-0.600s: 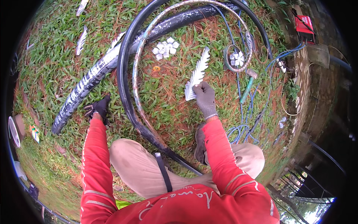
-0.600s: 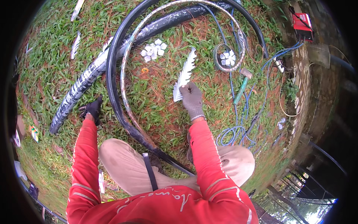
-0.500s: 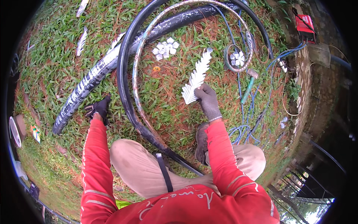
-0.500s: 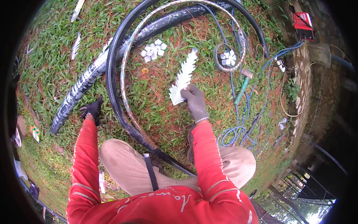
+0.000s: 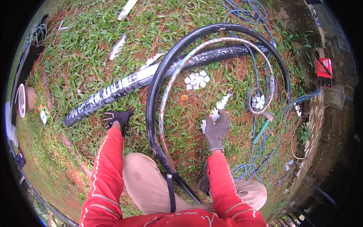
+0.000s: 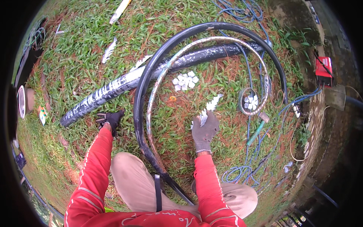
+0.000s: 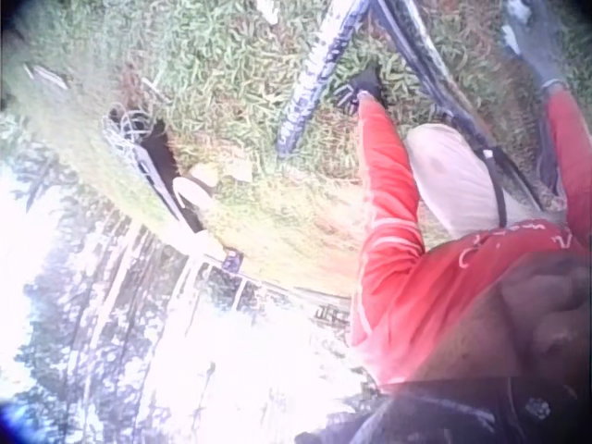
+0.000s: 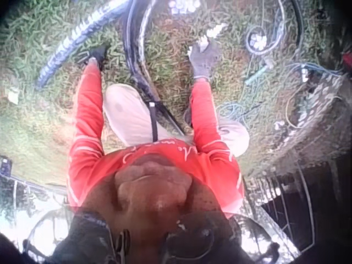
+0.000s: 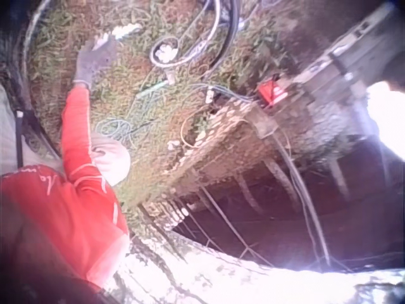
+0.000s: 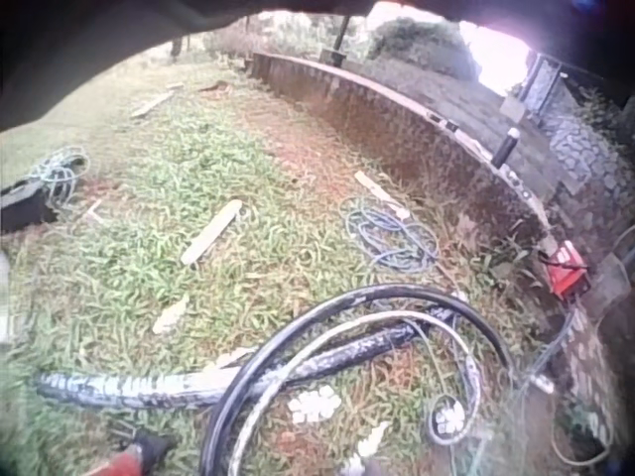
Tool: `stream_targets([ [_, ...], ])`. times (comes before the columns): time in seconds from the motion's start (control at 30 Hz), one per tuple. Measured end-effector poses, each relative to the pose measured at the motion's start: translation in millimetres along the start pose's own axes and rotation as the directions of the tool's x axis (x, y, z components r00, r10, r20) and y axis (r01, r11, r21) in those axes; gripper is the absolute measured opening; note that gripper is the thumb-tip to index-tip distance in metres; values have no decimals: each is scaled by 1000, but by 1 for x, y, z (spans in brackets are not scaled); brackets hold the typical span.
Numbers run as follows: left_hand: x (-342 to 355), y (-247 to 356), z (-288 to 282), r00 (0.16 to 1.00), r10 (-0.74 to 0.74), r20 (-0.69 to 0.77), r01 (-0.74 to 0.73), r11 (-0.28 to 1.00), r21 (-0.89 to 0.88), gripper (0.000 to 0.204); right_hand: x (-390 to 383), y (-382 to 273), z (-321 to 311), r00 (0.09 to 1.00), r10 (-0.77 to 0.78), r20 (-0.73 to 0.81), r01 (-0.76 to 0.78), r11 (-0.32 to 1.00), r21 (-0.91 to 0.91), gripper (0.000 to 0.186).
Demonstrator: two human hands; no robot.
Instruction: The person positions metal leaf decorations onto a curved black metal frame while sitting on the ground, then uses a welding tool to fuse the pieces together.
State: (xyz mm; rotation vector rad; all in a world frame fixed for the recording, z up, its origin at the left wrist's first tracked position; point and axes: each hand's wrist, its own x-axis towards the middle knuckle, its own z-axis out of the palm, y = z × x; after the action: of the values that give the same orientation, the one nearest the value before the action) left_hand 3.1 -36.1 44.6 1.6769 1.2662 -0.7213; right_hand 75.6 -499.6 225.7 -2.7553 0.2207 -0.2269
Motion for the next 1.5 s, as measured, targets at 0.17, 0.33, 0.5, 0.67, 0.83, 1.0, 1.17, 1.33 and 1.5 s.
stream_targets([
  [0.17,-40,36,-3,981,-99,166,96,995,29,132,90,-135,17,871,-490,32,477,860,180,39],
  [0.33,-38,36,-6,981,-191,-34,193,974,119,120,174,-280,67,651,-678,342,709,704,45,24],
  [0.5,-55,45,-6,997,-78,-5,78,996,35,112,200,-308,167,587,-458,668,760,597,-258,24],
  [0.67,-59,44,-6,995,-10,94,17,998,-68,104,198,-312,176,615,-384,689,723,623,-298,24],
  [0.83,-81,66,-13,995,-84,52,79,991,104,104,227,-303,151,650,-410,639,650,737,-188,25],
  [1.0,-6,-3,-14,997,-72,14,70,989,129,107,249,-282,87,741,-479,471,582,808,-95,42],
  [1.17,-32,22,14,982,70,173,-58,995,-77,93,191,-251,-12,745,-540,392,494,841,220,61],
  [1.33,15,-2,7,982,96,162,-107,992,61,105,64,-138,-190,597,-559,576,418,829,371,73],
  [1.5,30,3,-16,997,51,-54,-37,970,241,129,-30,-70,-298,624,-250,741,-23,941,337,72],
])
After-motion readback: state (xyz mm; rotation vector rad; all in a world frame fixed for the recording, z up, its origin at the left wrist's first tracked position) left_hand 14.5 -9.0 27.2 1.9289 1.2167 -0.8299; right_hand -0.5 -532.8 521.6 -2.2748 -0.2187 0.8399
